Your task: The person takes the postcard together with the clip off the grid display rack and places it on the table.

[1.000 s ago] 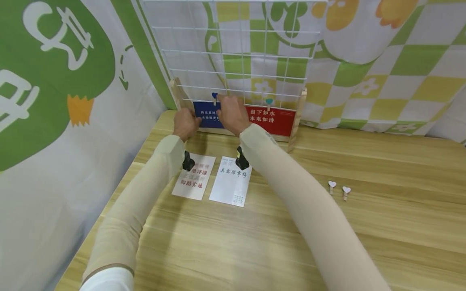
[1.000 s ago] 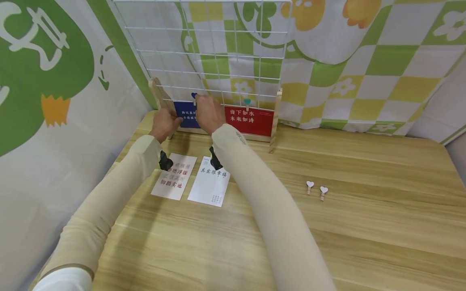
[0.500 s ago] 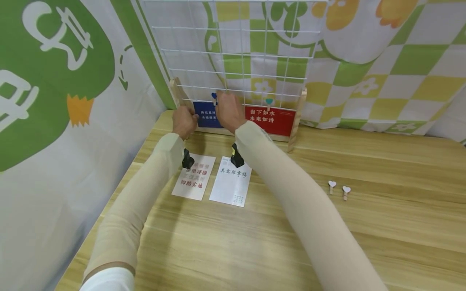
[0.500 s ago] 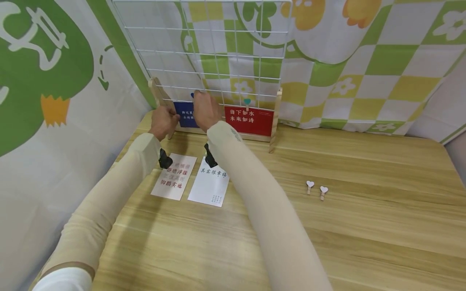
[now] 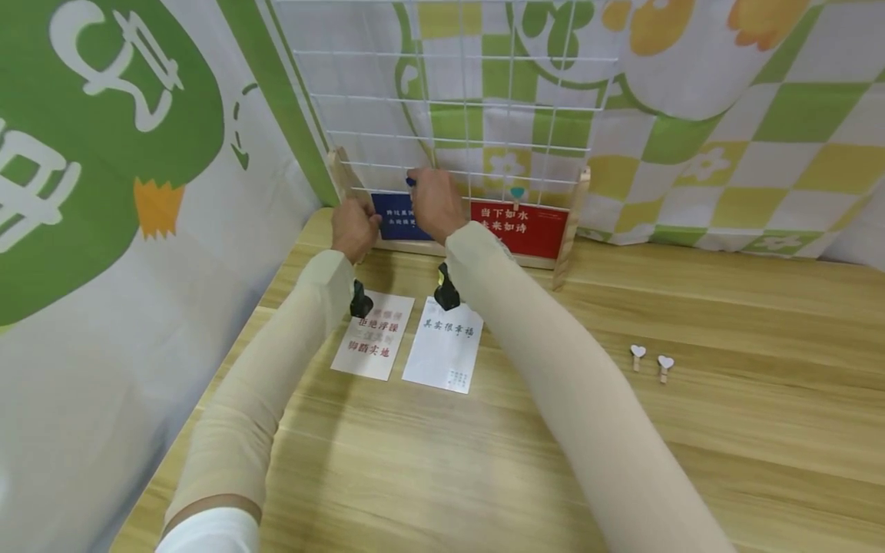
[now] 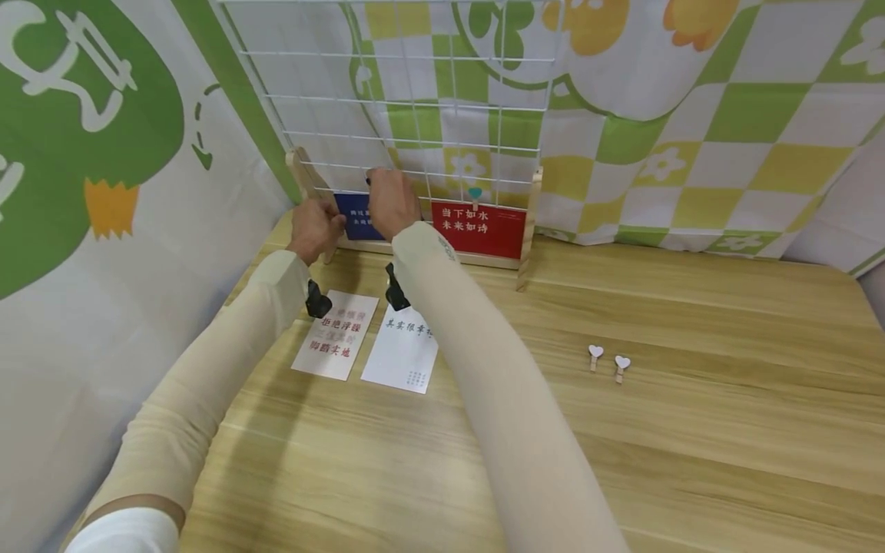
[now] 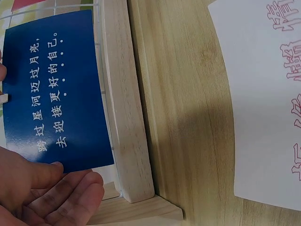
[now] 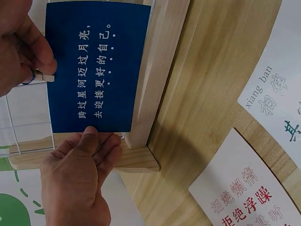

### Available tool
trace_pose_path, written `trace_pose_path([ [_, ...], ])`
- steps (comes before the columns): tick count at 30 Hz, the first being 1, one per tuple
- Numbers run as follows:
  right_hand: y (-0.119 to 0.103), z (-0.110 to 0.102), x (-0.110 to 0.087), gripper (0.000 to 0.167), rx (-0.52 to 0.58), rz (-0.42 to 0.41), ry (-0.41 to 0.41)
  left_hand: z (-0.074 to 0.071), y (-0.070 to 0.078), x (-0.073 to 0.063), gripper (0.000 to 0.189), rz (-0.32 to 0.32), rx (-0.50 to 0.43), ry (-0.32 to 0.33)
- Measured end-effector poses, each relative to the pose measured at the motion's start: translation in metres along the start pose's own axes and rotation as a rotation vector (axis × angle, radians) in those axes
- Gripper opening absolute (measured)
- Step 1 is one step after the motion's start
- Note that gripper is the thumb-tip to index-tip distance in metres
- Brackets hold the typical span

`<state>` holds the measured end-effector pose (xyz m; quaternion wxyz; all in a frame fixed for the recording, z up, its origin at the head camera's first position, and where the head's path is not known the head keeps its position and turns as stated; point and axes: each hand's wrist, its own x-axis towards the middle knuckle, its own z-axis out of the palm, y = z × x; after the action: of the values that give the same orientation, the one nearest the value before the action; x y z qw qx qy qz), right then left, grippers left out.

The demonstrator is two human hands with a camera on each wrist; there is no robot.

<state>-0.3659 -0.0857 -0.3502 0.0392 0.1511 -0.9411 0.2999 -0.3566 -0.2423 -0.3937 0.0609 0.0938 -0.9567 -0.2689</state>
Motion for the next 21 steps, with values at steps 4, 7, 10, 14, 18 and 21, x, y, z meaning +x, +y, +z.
trace_pose_path([
  [4,0.0007,0.0004,0.0014,0.035,0.017,0.006,0.008,0.0003,-0.0006,0.0015,0.018,-0.006,-0.006,0.006],
  [7,0.0023,0.001,0.0015,0.032,0.046,-0.007,0.034,0.0006,-0.0012,0.002,0.018,0.003,-0.007,0.012],
  [10,0.0046,0.0016,0.0013,0.03,0.106,-0.013,0.058,0.0006,-0.0021,0.002,0.017,0.016,-0.003,0.016],
  [14,0.0073,0.0019,0.0008,0.027,0.171,-0.017,0.087,0.0007,-0.0022,0.0021,0.017,0.026,-0.001,0.013],
  [18,0.0078,0.0027,0.001,0.025,0.176,-0.032,0.116,-0.0012,-0.0026,0.002,0.017,0.031,-0.01,0.028],
  [21,0.007,0.0037,0.0015,0.024,0.173,-0.036,0.133,-0.0035,-0.0039,0.0016,0.017,0.044,-0.002,0.036],
])
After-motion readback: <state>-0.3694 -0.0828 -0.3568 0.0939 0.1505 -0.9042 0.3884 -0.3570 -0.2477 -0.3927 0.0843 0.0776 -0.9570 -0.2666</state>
